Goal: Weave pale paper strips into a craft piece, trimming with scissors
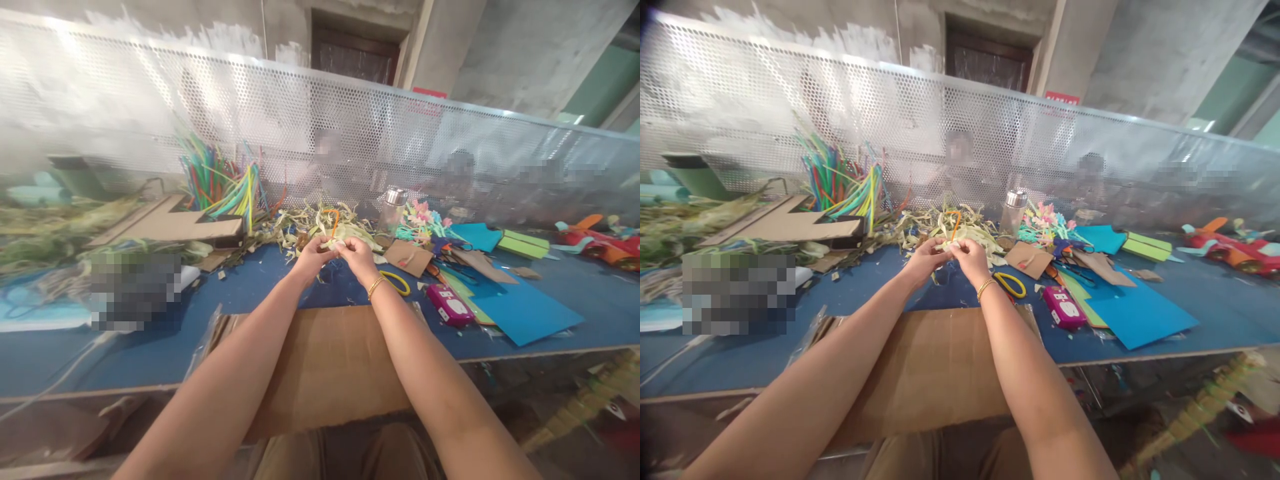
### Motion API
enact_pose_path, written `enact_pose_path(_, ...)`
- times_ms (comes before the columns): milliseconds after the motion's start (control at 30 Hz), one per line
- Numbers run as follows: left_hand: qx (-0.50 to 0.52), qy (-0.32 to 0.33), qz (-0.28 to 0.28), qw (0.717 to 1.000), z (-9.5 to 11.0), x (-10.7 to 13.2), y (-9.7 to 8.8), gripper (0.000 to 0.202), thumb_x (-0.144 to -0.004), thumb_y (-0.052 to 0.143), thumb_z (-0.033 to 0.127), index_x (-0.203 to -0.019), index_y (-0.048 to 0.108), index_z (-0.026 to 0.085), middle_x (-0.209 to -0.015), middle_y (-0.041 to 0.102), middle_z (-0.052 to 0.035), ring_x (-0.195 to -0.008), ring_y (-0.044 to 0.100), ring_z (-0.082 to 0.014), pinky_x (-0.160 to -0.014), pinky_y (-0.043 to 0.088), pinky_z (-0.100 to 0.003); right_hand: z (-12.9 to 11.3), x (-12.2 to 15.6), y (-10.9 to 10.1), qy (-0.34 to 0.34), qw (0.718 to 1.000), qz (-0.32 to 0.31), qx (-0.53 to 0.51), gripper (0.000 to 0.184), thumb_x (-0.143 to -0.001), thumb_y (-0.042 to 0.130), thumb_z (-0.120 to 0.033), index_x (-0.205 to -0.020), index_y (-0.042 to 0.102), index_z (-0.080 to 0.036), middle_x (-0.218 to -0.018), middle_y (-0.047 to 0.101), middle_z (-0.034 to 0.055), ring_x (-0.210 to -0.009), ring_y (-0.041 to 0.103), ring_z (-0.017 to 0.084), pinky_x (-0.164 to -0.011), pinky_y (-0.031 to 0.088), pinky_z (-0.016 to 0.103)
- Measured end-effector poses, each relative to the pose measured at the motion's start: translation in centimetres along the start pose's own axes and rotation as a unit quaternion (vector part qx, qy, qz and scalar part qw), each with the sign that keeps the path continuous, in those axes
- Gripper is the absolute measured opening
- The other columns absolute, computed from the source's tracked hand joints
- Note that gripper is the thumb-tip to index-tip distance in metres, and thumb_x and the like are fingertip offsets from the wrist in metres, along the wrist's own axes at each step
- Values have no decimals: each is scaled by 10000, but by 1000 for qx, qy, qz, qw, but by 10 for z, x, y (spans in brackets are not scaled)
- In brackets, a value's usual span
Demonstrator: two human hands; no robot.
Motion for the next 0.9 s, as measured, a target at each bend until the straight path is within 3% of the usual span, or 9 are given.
enact_pose_path(133,-8,-2,-6,1000,3,1,2,419,-555,790,144,-928,602,180,-652,611,31,-575,530,-88,-549,359,-201,1,1,1,6,1000,2,4,283,-740,624,-467,-719,603,-185,-663,647,16,-610,571,148,-584,457,267)
enact_pose_path(300,-41,-11,29,999,2,-2,0,276,-577,669,72,-826,620,181,-577,559,48,-480,437,-69,-480,293,-201,3,0,1,-6,999,26,42,247,-716,639,-427,-718,541,-200,-630,570,-24,-591,525,131,-586,431,259)
enact_pose_path(567,-74,10,56,996,2,-2,-1,241,-587,627,66,-799,603,177,-563,572,42,-511,489,-90,-490,333,-189,0,2,3,-44,994,-8,96,173,-765,579,-352,-723,493,-208,-665,567,-26,-608,559,137,-626,441,277)
enact_pose_path(767,-4,-73,47,996,-2,-6,-2,185,-631,599,96,-800,589,171,-550,547,21,-431,437,-70,-384,219,-166,-4,2,1,-65,994,-7,90,196,-773,589,-373,-718,500,-208,-646,580,-18,-619,546,140,-632,446,273)
enact_pose_path(900,90,-108,9,990,-1,-4,-1,211,-643,680,94,-810,571,166,-609,542,20,-488,496,-62,-391,275,-134,-6,1,0,-74,994,4,80,181,-771,599,-368,-744,527,-205,-679,606,-8,-641,560,141,-646,464,271)
Point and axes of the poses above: each hand's wrist, its own x-axis away from the middle knuckle, its own y-axis out of the palm, z = x × y, the point moved 2 cm from there along -x, towards the middle knuckle
